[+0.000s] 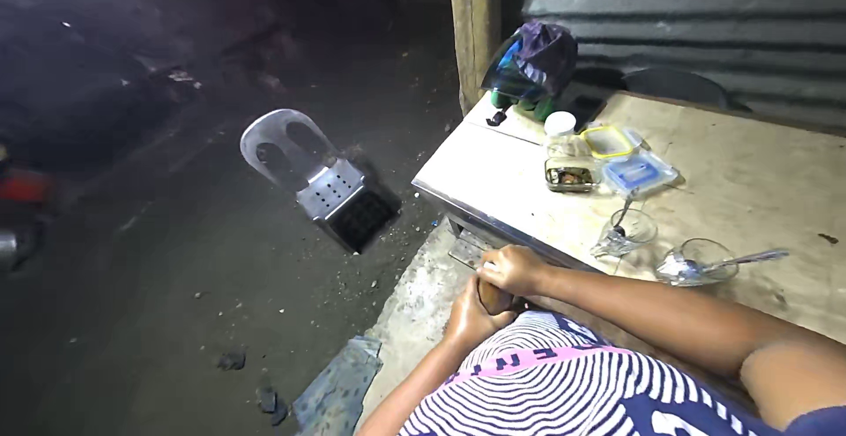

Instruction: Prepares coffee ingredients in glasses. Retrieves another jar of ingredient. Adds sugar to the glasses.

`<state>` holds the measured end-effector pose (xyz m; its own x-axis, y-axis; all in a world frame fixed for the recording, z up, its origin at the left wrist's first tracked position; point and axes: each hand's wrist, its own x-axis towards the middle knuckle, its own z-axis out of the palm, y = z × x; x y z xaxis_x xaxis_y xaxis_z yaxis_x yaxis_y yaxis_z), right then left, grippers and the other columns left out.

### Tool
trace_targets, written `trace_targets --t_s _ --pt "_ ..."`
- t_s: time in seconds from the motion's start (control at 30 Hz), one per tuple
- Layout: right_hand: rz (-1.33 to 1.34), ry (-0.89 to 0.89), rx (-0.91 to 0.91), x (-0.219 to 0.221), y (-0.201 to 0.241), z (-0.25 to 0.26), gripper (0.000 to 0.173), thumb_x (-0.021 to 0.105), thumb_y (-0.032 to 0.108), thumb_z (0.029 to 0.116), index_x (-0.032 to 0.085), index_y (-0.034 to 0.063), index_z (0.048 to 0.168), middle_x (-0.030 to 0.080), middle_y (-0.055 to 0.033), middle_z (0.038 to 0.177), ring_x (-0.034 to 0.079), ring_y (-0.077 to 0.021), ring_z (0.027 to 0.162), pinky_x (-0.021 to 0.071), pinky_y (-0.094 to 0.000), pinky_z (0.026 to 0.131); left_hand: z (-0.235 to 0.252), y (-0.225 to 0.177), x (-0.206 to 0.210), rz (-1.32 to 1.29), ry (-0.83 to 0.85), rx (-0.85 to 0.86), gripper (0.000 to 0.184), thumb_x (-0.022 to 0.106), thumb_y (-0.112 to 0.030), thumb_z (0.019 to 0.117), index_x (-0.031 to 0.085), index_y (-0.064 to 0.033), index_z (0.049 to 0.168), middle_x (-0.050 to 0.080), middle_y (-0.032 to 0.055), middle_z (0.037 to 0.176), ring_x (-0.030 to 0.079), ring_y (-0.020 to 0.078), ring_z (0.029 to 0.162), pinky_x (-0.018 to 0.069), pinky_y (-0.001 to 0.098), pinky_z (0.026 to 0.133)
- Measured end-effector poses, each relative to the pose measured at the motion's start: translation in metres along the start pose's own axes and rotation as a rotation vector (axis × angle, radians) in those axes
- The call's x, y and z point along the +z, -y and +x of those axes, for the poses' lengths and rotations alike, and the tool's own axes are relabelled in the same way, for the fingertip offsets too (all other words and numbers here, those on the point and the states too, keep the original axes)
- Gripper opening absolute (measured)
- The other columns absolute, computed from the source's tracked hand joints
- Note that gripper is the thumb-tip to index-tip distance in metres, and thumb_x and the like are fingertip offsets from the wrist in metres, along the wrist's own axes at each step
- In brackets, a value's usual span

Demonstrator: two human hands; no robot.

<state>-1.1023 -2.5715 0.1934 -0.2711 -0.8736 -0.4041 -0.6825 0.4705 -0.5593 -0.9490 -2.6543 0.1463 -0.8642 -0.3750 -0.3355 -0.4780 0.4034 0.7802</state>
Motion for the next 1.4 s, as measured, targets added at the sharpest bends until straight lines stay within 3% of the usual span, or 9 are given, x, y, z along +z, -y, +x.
trace_targets --t_s 0.27,0.47,0.6,0.73,0.83,1.07,1.2,1.33,1.4 --pt "0.144 -0.286 -0.533 -0.01 0.029 0.082 0.038 0.047 0.028 0.0985 0.072 0.0003 0.096 0.068 -0.0136 0.081 0.067 -0.0268 0.077 0.0506 -0.05 0.067 0.035 0.055 -0.085 -0.942 0.372 0.209 0.053 0.081 -0.024 0.0741 0.054 -0.0067 0.117 0.074 -0.0051 0.093 0.071 0.0036 0.085 0.0589 0.0255 0.081" --pt "0.089 -0.663 -0.662 -0.009 0.039 0.1 0.047 0.047 0.039 0.0997 0.072 0.0004 0.107 0.07 -0.0153 0.09 0.07 -0.0278 0.081 0.0563 -0.0469 0.066 0.078 0.058 -0.145 -0.589 0.479 0.34 0.085 0.084 -0.015 0.0691 0.039 0.0086 0.137 0.07 0.0047 0.11 0.07 0.0094 0.099 0.0587 0.0305 0.092" --pt "0.68 -0.952 -0.296 0.01 0.018 0.085 0.043 0.04 0.025 0.1038 0.061 -0.0085 0.122 0.071 -0.0125 0.104 0.066 -0.0109 0.085 0.0564 -0.031 0.079 0.107 0.054 -0.161 -0.378 0.477 0.394 0.099 0.087 -0.015 0.0654 0.033 0.0106 0.144 0.066 0.0099 0.122 0.068 0.0085 0.107 0.0563 0.0272 0.098" --pt "1.448 -1.112 0.545 0.018 -0.04 0.092 0.042 0.032 0.037 0.1131 0.057 0.0084 0.131 0.071 -0.0107 0.112 0.065 -0.017 0.084 0.0503 -0.0324 0.068 0.126 0.064 -0.153 -0.542 0.434 0.307 0.099 0.085 -0.012 0.0651 0.028 0.0094 0.143 0.067 0.0099 0.116 0.07 0.0115 0.103 0.0587 0.0291 0.094" --pt "1.635 -1.227 0.69 0.017 -0.089 0.112 0.035 0.041 0.03 0.1114 0.058 0.0049 0.13 0.061 -0.0164 0.111 0.061 -0.0233 0.083 0.0536 -0.0372 0.068 0.135 0.064 -0.146 -0.591 0.417 0.223 0.094 0.083 -0.009 0.0651 0.031 0.0071 0.141 0.068 0.0106 0.113 0.071 0.0141 0.101 0.06 0.031 0.091" --pt "0.893 -1.164 0.624 0.05 -0.113 0.07 0.047 0.065 0.019 0.1002 0.054 0.0002 0.143 0.044 -0.024 0.155 0.044 -0.0359 0.144 0.0401 -0.0514 0.117 0.154 0.057 -0.117 -0.602 0.379 0.105 0.079 0.074 -0.015 0.0734 0.034 0.0048 0.138 0.069 0.0103 0.108 0.072 0.0168 0.093 0.0621 0.0347 0.082" --pt "0.491 -1.297 0.442 0.059 -0.106 -0.007 0.03 0.069 0.017 0.0949 0.071 0.0014 0.121 0.054 -0.0195 0.149 0.053 -0.0308 0.138 0.0466 -0.0473 0.112 0.152 0.048 -0.091 -0.574 0.382 0.048 0.093 0.077 -0.024 0.0712 0.027 0.0009 0.146 0.065 0.0094 0.116 0.07 0.0153 0.097 0.0622 0.0362 0.082" --pt "0.315 -1.292 0.575 -0.018 -0.157 -0.058 0.059 0.074 0.018 0.093 0.053 -0.0005 0.145 0.051 -0.0244 0.148 0.067 -0.0338 0.103 0.0569 -0.0487 0.086 0.143 0.023 -0.049 -0.545 0.383 0.067 0.103 0.073 -0.011 0.0721 0.013 -0.0022 0.155 0.057 0.0124 0.13 0.066 0.0136 0.109 0.0585 0.0321 0.091" --pt "0.382 -1.029 0.601 -0.055 -0.184 -0.061 0.071 0.074 0.02 0.095 0.04 0.0039 0.155 0.054 -0.0249 0.144 0.068 -0.0388 0.106 0.0544 -0.057 0.093 0.136 0.002 -0.023 -0.55 0.353 0.099 0.099 0.074 -0.006 0.072 0.018 0.0005 0.154 0.058 0.0129 0.13 0.066 0.013 0.11 0.0576 0.0303 0.093"
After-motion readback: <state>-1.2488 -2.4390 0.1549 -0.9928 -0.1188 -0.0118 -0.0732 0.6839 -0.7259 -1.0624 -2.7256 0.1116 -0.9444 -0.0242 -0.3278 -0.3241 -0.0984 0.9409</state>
